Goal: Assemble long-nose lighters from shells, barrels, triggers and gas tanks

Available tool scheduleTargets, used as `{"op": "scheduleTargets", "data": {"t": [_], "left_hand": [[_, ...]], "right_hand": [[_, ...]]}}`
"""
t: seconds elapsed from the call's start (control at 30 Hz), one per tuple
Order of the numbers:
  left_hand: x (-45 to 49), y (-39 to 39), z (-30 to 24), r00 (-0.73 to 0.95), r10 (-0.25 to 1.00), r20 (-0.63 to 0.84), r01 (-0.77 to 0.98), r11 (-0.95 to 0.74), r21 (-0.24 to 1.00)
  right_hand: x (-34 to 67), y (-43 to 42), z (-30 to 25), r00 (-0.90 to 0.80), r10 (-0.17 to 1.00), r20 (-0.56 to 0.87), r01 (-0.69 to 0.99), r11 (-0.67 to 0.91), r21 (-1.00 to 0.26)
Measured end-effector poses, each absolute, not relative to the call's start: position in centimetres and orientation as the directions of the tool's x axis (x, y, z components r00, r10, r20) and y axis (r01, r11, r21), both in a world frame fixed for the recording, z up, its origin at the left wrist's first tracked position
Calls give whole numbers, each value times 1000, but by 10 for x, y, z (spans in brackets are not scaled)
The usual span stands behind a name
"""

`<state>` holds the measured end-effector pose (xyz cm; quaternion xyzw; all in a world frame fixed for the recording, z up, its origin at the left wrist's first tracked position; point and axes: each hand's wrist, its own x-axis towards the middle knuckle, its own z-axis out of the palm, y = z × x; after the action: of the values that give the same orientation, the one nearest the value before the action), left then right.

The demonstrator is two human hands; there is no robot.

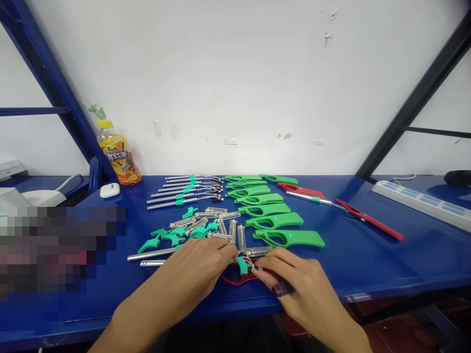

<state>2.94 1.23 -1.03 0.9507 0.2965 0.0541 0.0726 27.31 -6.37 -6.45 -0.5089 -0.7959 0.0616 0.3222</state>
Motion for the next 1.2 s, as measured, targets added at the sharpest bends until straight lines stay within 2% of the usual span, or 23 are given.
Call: {"op": "scheduleTargets", "data": {"t": [0.23, 0.4, 0.6, 1.2], "left_hand": [[26, 12, -15, 819, 564, 106, 537, -818, 208], [27, 13, -17, 840, 520, 153, 491, -850, 189], [28, 13, -21, 842, 522, 139, 501, -850, 161], [26, 17, -23, 839, 535, 105, 509, -838, 197]], "right_hand": [[274, -64, -64, -278, 856, 436, 772, 469, -428], [275, -65, -65, -278, 853, 442, 769, 473, -430], [275, -65, -63, -282, 860, 425, 773, 466, -431], [275, -64, -67, -250, 854, 457, 751, 469, -465]]}}
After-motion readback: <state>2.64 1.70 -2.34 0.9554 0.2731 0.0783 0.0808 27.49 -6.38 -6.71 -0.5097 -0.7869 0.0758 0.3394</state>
